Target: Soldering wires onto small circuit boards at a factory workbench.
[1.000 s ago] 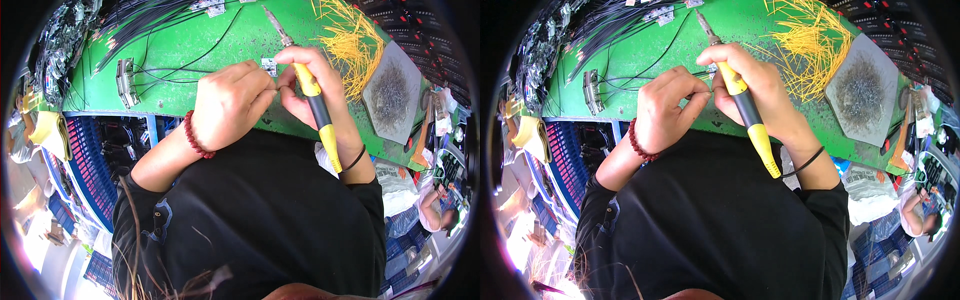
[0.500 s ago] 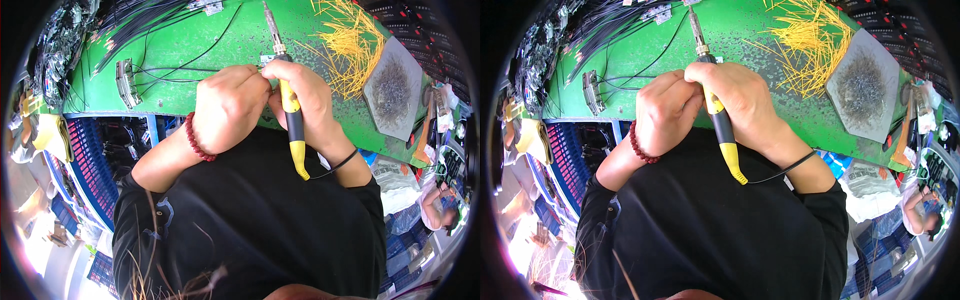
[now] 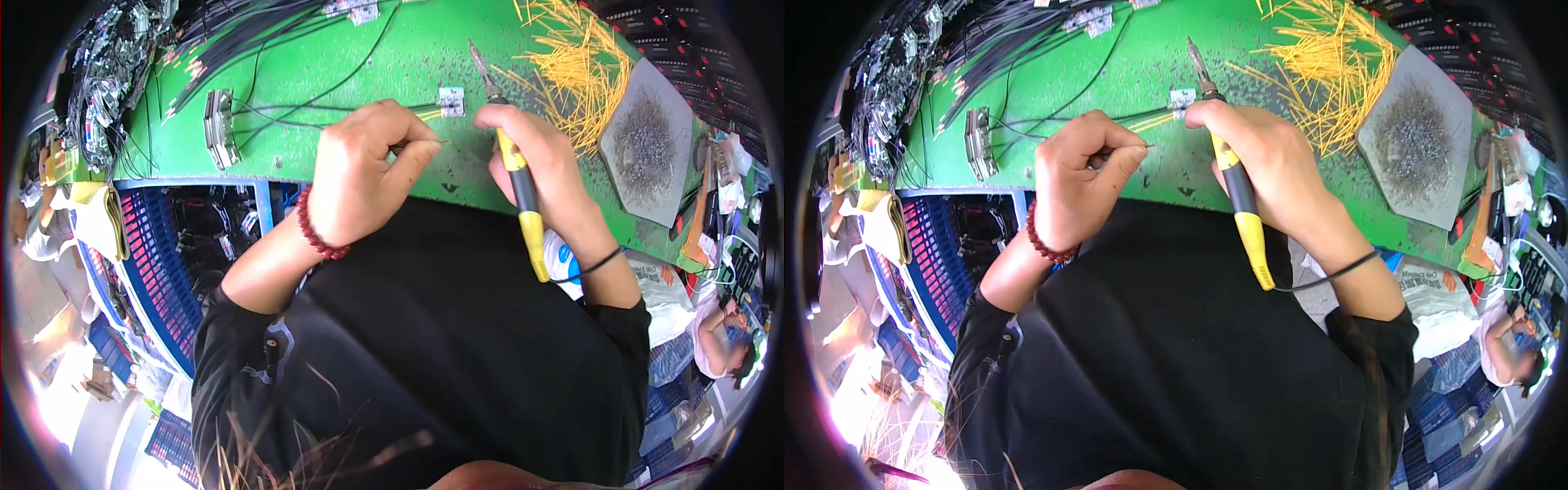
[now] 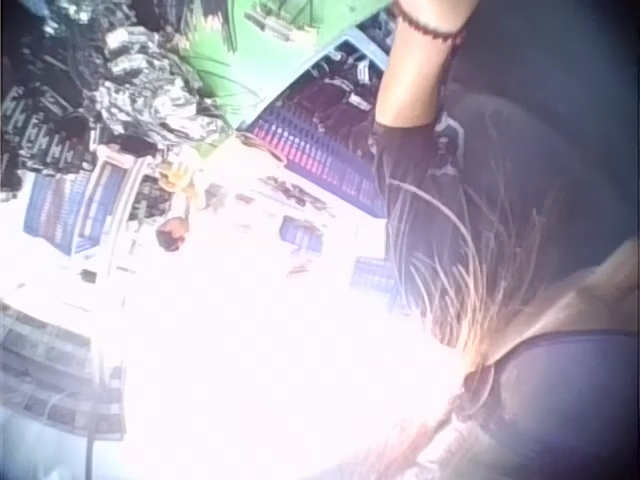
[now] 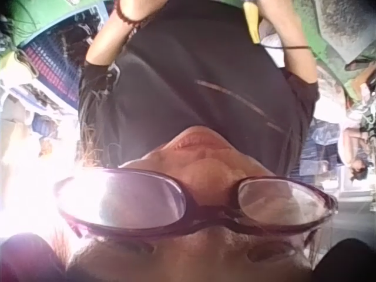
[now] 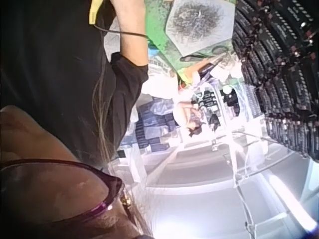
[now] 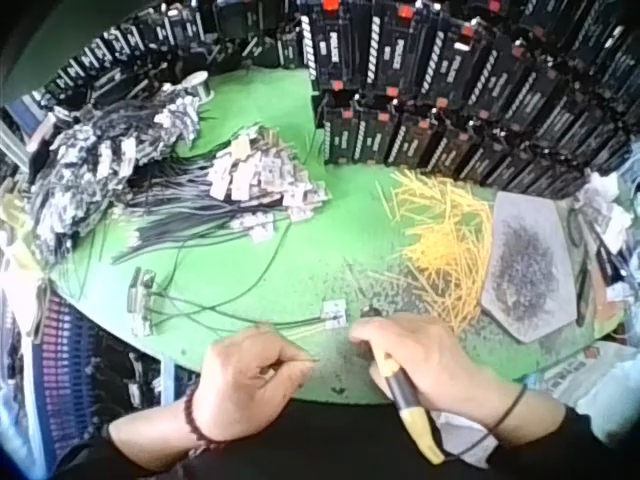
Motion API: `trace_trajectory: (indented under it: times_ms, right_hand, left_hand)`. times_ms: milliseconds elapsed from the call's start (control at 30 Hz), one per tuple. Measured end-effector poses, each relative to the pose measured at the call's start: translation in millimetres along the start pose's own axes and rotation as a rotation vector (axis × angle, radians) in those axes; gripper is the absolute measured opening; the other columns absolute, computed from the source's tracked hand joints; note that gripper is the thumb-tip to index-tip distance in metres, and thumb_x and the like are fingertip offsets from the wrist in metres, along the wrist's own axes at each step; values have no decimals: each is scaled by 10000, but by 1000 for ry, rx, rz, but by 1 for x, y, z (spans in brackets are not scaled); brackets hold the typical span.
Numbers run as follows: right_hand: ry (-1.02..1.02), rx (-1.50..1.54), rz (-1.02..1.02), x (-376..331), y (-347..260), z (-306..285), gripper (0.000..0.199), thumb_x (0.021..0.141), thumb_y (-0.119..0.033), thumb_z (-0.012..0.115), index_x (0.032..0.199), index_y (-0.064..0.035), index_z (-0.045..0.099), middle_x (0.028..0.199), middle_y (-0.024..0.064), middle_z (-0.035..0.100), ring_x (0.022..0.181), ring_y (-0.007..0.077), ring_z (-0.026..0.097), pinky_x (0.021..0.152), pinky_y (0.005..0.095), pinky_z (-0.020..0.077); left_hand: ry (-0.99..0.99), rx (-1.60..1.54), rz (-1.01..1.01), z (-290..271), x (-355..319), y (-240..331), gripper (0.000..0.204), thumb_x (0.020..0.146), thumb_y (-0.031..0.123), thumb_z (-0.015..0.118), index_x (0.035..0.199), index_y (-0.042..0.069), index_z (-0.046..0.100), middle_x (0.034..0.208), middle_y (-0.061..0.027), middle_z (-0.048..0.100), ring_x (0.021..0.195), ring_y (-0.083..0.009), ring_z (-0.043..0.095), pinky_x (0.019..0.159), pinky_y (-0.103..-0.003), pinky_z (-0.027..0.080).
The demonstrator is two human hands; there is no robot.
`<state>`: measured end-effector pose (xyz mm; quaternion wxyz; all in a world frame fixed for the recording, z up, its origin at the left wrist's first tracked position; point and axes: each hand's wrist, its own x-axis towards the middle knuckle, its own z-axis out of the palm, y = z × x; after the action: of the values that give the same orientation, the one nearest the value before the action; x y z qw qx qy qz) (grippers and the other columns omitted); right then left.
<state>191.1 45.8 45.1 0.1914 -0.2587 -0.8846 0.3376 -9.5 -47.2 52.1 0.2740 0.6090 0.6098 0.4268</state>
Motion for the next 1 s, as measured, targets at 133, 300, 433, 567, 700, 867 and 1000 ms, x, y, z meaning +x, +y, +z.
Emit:
trace_trajectory:
  times_ms: [133, 300, 433, 567, 700, 867, 1000]
  right_hand:
    - [187, -21, 168, -9, 15, 5, 400, 729, 5, 664, 1089, -147, 579, 627, 22, 559, 549, 207, 574, 524, 322, 451]
    - [363, 256, 92, -16, 16, 26, 369, 787, 64, 665, 1113, -88, 582, 772, 56, 630, 765, 180, 701, 637, 262, 531]
    - [487, 513, 44, -12, 2, 41, 321, 834, 66, 655, 1123, -16, 544, 968, 88, 629, 849, 182, 705, 661, 247, 560]
    - [550, 627, 20, -11, 2, 47, 323, 840, 87, 641, 1126, 1, 519, 959, 93, 626, 871, 186, 706, 651, 232, 559]
    - [567, 629, 41, -10, 1, 49, 327, 835, 89, 645, 1123, 1, 517, 953, 94, 627, 872, 182, 707, 648, 229, 555]
    - [539, 614, 43, -12, 5, 50, 347, 828, 88, 655, 1133, -2, 519, 956, 97, 629, 861, 175, 704, 648, 233, 550]
    - [508, 611, 60, -14, 10, 51, 364, 835, 58, 667, 1158, -10, 512, 942, 92, 643, 832, 145, 691, 624, 217, 531]
  left_hand:
    - [-7, -84, -124, 7, -8, -4, 55, 787, 9, 698, 788, 13, 643, 744, -76, 632, 647, -178, 603, 574, -280, 483]
    - [30, -117, -42, 14, -5, -9, 64, 802, 14, 698, 819, 8, 636, 777, -86, 627, 659, -172, 601, 605, -277, 497]
    - [47, -118, -40, 21, -1, -7, 61, 803, 8, 693, 811, 4, 633, 769, -90, 620, 661, -177, 604, 616, -279, 498]
    - [80, -155, -45, 28, 1, -12, 56, 794, -3, 686, 810, 4, 632, 761, -90, 617, 658, -181, 603, 619, -283, 498]
    - [81, -124, -53, 33, 3, -12, 61, 786, -1, 688, 805, 2, 630, 750, -92, 615, 650, -183, 602, 614, -287, 497]
    - [86, -136, -61, 37, 6, -14, 71, 778, 0, 693, 794, 1, 624, 738, -95, 613, 646, -190, 605, 608, -292, 495]
    - [84, -128, -60, 38, 6, -16, 76, 772, -2, 695, 786, 3, 621, 727, -96, 609, 638, -198, 603, 603, -293, 492]
